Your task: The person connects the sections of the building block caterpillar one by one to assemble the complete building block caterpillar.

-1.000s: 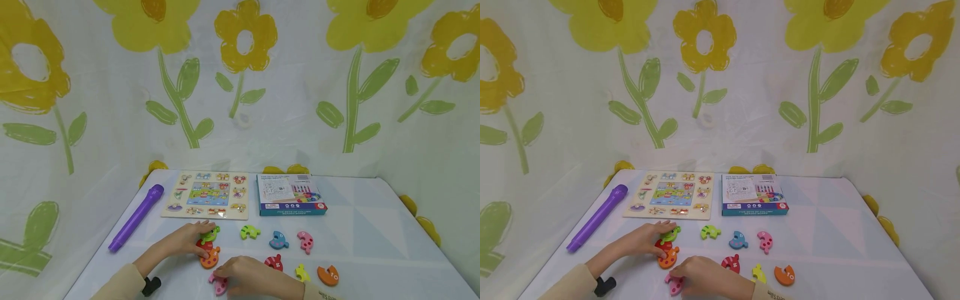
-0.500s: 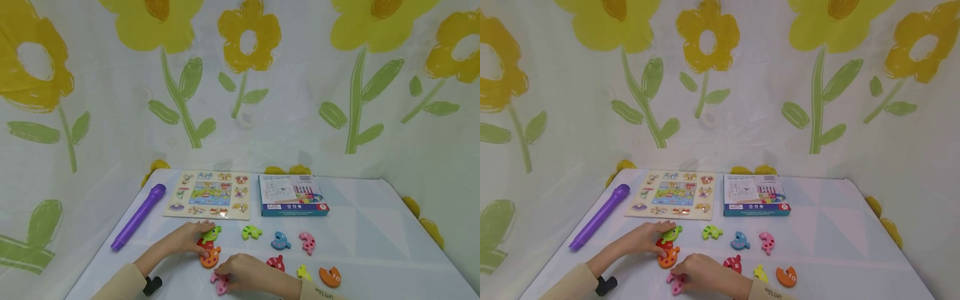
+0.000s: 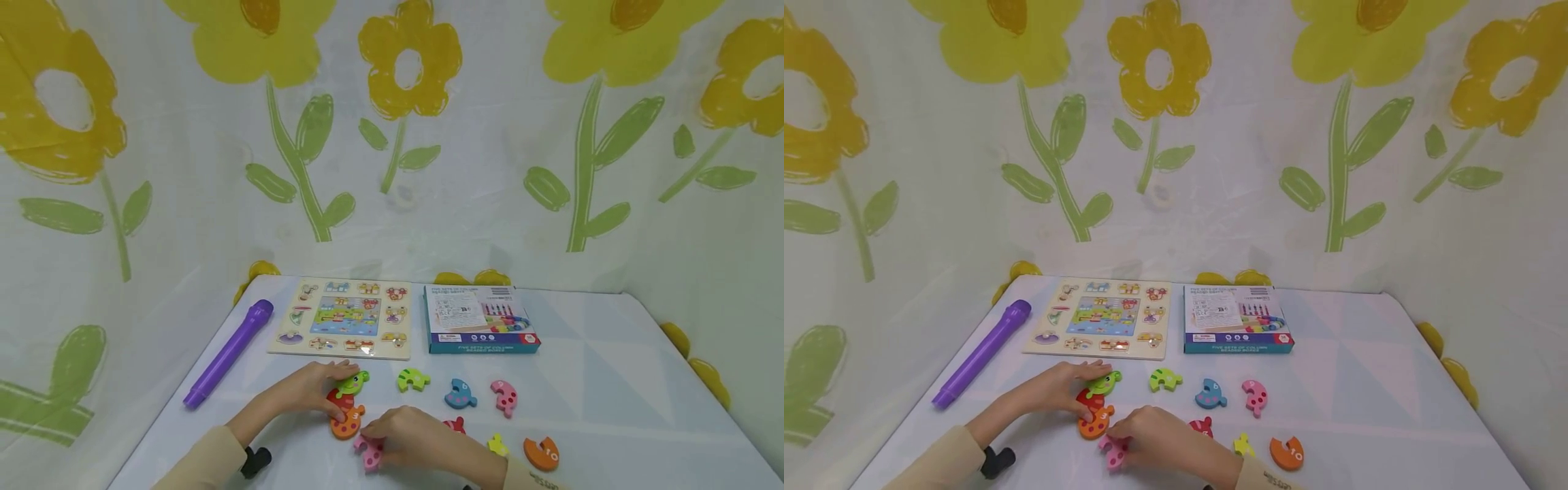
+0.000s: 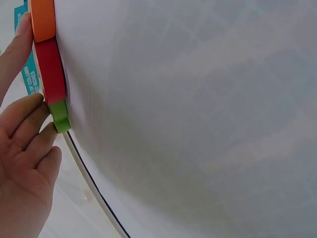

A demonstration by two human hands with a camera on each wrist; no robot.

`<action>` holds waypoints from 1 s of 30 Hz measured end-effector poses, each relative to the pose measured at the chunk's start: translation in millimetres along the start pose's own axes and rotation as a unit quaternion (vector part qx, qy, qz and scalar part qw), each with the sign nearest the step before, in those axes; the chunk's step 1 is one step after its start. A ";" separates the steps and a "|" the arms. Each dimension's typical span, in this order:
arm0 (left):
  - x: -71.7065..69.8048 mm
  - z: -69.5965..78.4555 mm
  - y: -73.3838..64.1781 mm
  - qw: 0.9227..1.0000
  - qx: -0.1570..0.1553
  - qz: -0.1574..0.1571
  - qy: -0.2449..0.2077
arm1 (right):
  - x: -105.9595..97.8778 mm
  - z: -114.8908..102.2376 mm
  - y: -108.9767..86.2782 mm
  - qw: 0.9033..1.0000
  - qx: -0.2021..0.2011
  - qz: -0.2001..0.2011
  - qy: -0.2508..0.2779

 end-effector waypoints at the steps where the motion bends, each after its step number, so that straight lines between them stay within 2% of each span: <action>1: 0.3 0.1 0.7 1.000 0.000 -0.002 0.000 | -1.0 0.4 -0.5 1.000 0.000 0.001 0.002; 8: 1.3 2.4 4.8 1.000 0.023 -0.013 0.009 | -5.6 5.2 -2.5 1.000 0.008 0.011 0.009; 16: 2.7 4.8 7.4 0.999 0.030 -0.022 -0.001 | -9.8 11.2 -2.6 0.999 0.018 0.035 0.003; 24: 4.5 6.2 10.0 0.999 0.038 -0.028 -0.006 | -15.7 11.9 2.2 0.997 0.071 0.034 0.026; 30: 5.7 6.7 12.3 0.999 0.034 -0.033 -0.007 | -16.3 14.2 5.9 0.996 0.075 0.039 0.019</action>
Point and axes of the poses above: each hand's wrist, its own y-axis towards the middle knuckle, its own x-axis out of the palm, z = x × y, the point moved 1 cm from there along y, towards the middle knuckle, and after that the axes turned 12 degrees about x, right-handed, at the moved point
